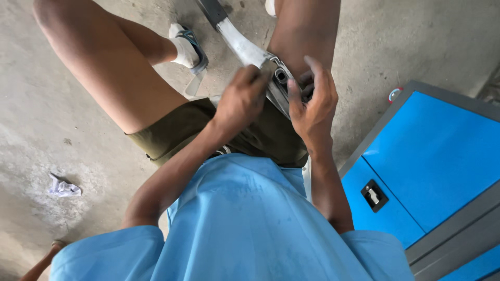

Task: The person scrubs a long metal part with a small abrasive block, focusing on the junction between a dark rod and a silver housing. They rotate the part to reach different sides and continue scrubbing the same areas repeatedly.

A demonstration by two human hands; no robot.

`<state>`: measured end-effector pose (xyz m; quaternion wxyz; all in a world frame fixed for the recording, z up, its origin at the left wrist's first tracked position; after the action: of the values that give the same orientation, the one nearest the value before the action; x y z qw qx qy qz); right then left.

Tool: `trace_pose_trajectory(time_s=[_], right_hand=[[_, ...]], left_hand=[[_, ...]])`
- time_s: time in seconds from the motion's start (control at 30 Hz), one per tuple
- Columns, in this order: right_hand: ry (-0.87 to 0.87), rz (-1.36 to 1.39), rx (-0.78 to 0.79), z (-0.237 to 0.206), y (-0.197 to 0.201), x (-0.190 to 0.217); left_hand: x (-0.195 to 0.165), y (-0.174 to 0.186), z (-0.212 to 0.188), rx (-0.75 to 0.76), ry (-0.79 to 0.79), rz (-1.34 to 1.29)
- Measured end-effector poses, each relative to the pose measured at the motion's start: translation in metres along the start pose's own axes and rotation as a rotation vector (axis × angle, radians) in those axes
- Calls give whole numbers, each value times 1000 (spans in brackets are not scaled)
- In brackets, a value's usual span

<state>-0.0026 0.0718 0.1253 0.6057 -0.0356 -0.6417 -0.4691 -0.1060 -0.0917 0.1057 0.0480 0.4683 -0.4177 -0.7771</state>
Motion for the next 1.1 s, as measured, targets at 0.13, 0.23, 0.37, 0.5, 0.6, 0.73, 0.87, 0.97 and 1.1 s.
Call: trace_pose_trajectory(time_s=[0.13, 0.23, 0.37, 0.5, 0.6, 0.73, 0.87, 0.97, 1.1], right_hand=[[-23, 9, 8, 3, -1, 1], [101, -26, -16, 3, -1, 3], [-74, -54, 58, 1, -1, 0], [64, -76, -18, 1, -2, -1], [23, -101, 7, 3, -3, 0], [106, -98, 8, 3, -4, 5], [19, -97, 23, 3, -4, 4], [138, -117, 3, 5, -4, 1], [219, -77, -43, 11, -5, -2]], left_hand=[[0, -5, 0, 219, -202, 221], [-1, -10, -1, 226, -362, 392], [-1, -17, -5, 307, -365, 445], [-3, -20, -9, 157, -471, 413], [-2, -24, -8, 185, -476, 471], [-3, -25, -11, 218, -340, 435], [-11, -27, -15, 114, -479, 482], [-16, -33, -13, 182, -409, 489], [-17, -42, -1, 45, -394, 573]])
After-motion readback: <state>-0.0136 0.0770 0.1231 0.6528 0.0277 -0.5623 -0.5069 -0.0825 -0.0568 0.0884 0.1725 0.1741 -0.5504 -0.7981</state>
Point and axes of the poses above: each hand's wrist, its own z-axis towards the middle knuckle, its own y-axis out of the back of the hand, x = y × z, the point moved 1 cm from there along z, towards the middle knuckle, and after that the axes turned 14 degrees about -x, right-handed, at the moved point
